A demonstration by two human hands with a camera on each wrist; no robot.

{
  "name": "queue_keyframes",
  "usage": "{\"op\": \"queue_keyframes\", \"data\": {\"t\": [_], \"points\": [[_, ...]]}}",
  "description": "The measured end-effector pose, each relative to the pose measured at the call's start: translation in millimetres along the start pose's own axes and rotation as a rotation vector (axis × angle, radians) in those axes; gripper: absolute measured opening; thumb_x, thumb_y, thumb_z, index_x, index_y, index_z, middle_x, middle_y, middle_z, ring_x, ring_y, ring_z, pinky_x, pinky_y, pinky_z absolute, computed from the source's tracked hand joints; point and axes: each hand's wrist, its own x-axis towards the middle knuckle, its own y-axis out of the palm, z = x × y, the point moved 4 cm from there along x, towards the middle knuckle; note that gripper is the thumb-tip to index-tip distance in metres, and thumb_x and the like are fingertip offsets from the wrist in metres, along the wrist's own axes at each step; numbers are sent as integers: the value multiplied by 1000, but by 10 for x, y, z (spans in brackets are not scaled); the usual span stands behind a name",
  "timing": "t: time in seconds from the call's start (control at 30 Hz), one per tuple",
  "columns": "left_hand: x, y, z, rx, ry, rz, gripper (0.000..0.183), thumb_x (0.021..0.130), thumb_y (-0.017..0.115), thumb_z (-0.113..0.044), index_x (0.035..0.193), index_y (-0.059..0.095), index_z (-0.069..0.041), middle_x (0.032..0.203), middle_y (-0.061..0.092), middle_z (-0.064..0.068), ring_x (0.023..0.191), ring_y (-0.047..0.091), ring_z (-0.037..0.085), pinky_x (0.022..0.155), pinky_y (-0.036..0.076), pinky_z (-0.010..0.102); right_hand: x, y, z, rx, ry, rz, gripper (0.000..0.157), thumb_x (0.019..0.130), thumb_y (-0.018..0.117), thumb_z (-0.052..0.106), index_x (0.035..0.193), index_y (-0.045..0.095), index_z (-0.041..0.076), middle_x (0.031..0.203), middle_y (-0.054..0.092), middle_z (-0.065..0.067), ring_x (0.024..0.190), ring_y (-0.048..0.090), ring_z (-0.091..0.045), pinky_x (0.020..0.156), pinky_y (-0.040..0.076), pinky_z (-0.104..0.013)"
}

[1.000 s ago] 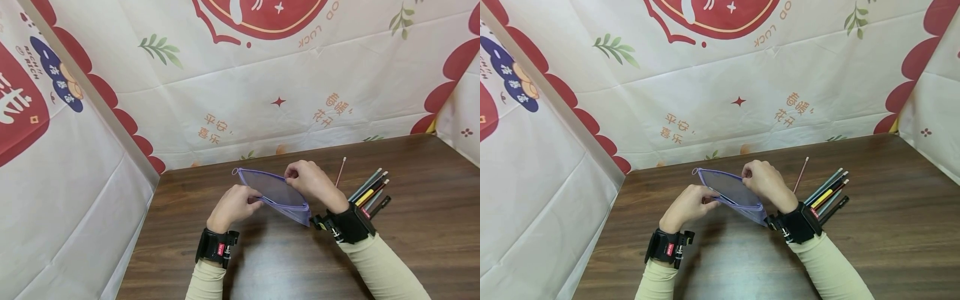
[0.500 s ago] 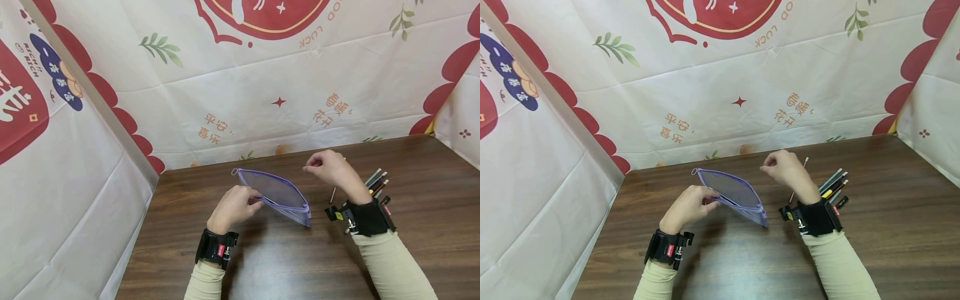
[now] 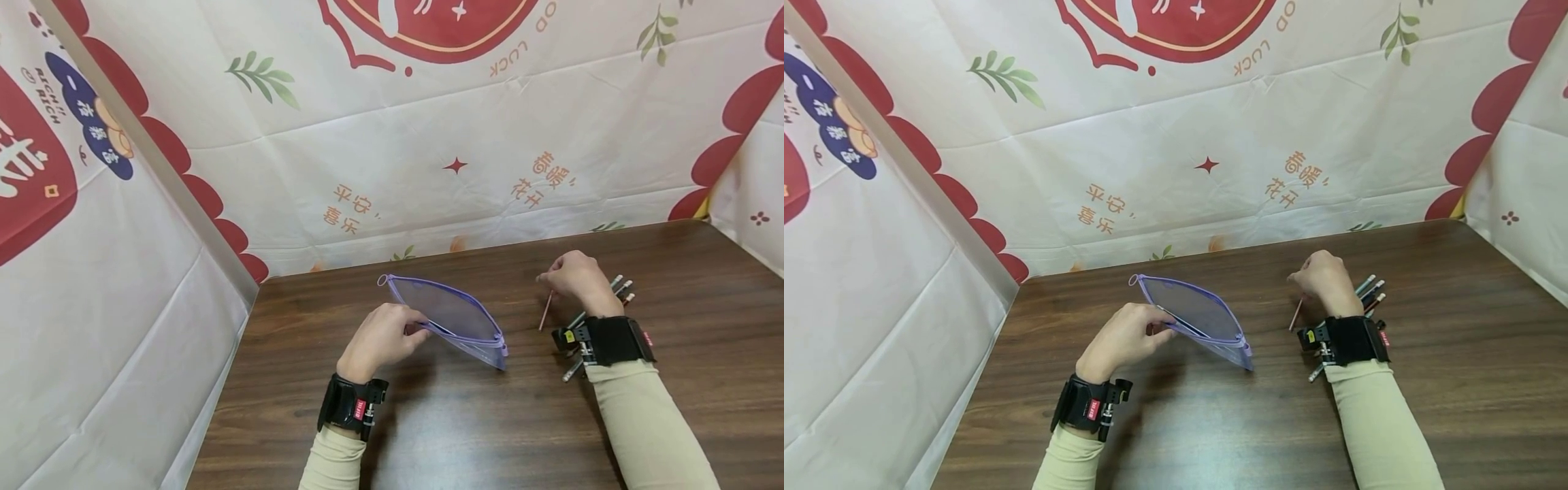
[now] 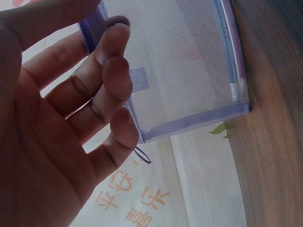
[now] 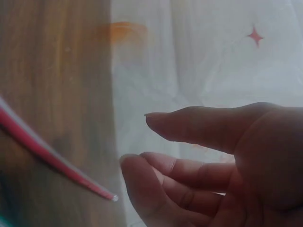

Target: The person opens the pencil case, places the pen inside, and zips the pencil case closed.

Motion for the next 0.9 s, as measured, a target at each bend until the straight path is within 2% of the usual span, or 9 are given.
{"op": "queue_keyframes", "data": {"t": [0.1,0.2,0.27,0.4,0.5,0.63,0.9], "points": [[-4,-3,7,2,-2,-4,14,84,66,-28,90,75,-18,66,56,-9,60,47,3,51,35,19,30,22,-36,-17,19,33,33,91,55,25,81,64,-6,60,69,-8,64,57,-24,58,42,-38],[-2,-5,8,1,5,-7,13,84,66,-28,89,75,-18,65,56,-9,59,47,3,50,34,19,58,45,-58,-31,25,52,31,90,55,23,86,63,-7,59,69,-7,64,62,-24,65,46,-43],[-2,-4,9,-2,8,-8,13,84,67,-27,88,75,-18,65,55,-9,59,46,3,50,34,19,74,66,-66,-40,38,57,31,89,56,21,86,63,-9,57,69,-7,61,63,-23,66,47,-43],[-3,-2,11,-3,12,-7,13,84,67,-27,87,74,-18,64,55,-9,58,46,3,50,33,19,92,121,-96,-21,85,69,37,88,56,16,99,58,-19,53,66,-7,53,64,-21,57,48,-35],[-4,-4,13,-3,15,-8,12,84,67,-27,87,74,-18,64,55,-9,58,46,3,50,33,19,98,163,-117,-20,109,97,36,86,57,15,97,59,-19,51,64,-7,49,64,-19,50,48,-30],[-3,-5,16,-1,17,-9,12,84,66,-27,87,74,-19,64,54,-10,58,46,3,50,34,19,100,202,-135,-20,113,128,26,85,60,15,81,64,-10,51,63,-5,48,63,-16,48,51,-29],[0,12,31,-3,5,-5,13,84,65,-28,89,74,-19,66,56,-9,60,47,3,51,35,19,104,265,-159,11,151,128,27,83,60,15,85,59,-13,57,64,-11,47,63,-17,46,53,-29]]}}
